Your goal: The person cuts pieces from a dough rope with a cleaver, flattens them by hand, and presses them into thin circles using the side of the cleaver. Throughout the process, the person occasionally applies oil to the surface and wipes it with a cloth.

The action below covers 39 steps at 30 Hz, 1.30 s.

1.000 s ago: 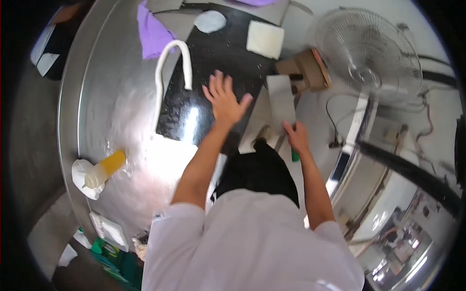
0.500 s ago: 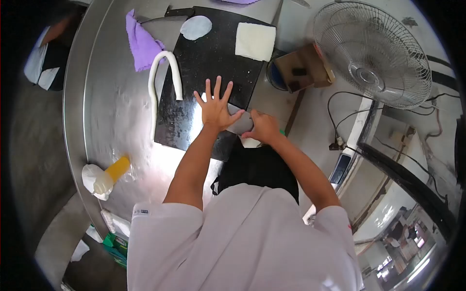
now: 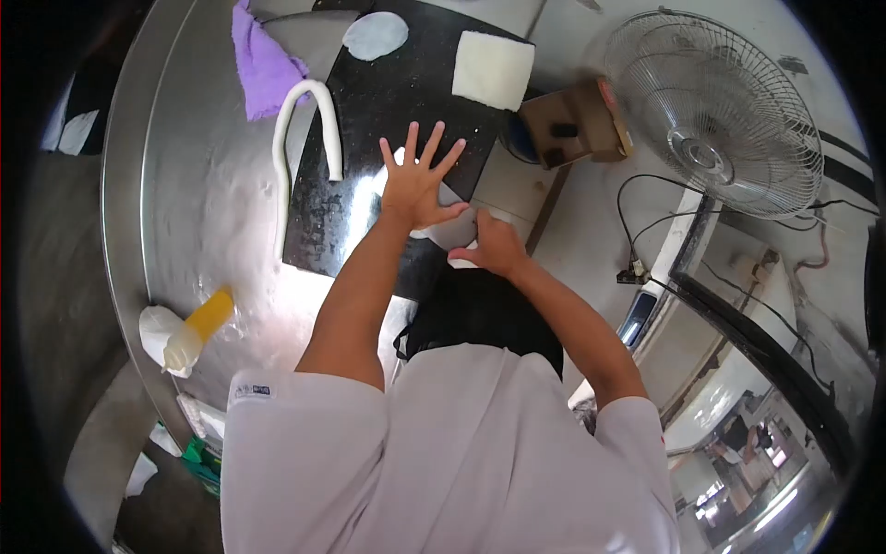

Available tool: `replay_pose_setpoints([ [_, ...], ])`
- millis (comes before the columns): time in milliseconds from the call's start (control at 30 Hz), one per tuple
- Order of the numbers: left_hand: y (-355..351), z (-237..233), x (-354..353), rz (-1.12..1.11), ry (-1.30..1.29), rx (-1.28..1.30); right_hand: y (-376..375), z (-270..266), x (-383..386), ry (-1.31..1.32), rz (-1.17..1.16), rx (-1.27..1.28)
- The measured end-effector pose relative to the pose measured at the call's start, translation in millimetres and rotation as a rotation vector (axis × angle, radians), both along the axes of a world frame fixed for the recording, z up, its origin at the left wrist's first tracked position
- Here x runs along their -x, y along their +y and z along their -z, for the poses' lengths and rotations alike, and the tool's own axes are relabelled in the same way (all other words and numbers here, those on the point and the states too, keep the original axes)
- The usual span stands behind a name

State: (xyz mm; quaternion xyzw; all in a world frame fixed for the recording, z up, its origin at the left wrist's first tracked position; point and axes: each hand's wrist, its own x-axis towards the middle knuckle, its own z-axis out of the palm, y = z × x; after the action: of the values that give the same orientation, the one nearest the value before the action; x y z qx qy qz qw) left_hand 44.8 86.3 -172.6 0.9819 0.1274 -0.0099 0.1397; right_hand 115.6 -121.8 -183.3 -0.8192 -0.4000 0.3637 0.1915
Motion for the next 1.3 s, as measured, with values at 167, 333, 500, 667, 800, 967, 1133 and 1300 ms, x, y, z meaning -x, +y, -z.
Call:
replay_pose_setpoints([
  [167, 31.2, -1.8, -38.3, -0.013, -0.038, -0.111, 38.8, 0.5, -35.0, -0.097, 0.027, -0.133],
  [333, 15.9, 12.2, 1.6, 0.107, -0.036, -0.003, 6.6, 14.1, 12.4, -0.120, -0.046, -0.256],
  [500, 9.3, -4.6, -12.6, 0.144, 0.064, 0.043, 2.1, 4.5, 12.9, 0.004, 0.055, 0.005],
  [667, 38.8, 0.4, -54.0, 0.109, -0.033, -0.079, 40.6, -3.1, -37.5, -0.025, 0.059, -0.066],
  [800, 16.3, -1.4, -16.8, 0.249, 0.067, -0.032, 6.6, -1.0, 23.3, 0.042, 0.110, -0.188],
  [967, -12.9, 4.0, -15.7, 0.309, 0.042, 0.024, -23.5, 2.9, 26.6, -0.079, 0.123, 0.005],
  [1133, 11.9, 10.2, -54.6, 0.051, -0.064, -0.071, 10.0, -8.3, -47.8, -0.086, -0.030, -0.047],
  [1300, -5.3, 5.8, -10.0, 0.211, 0.038, -0.023, -20.2, 2.9, 9.6, -0.010, -0.002, -0.202],
])
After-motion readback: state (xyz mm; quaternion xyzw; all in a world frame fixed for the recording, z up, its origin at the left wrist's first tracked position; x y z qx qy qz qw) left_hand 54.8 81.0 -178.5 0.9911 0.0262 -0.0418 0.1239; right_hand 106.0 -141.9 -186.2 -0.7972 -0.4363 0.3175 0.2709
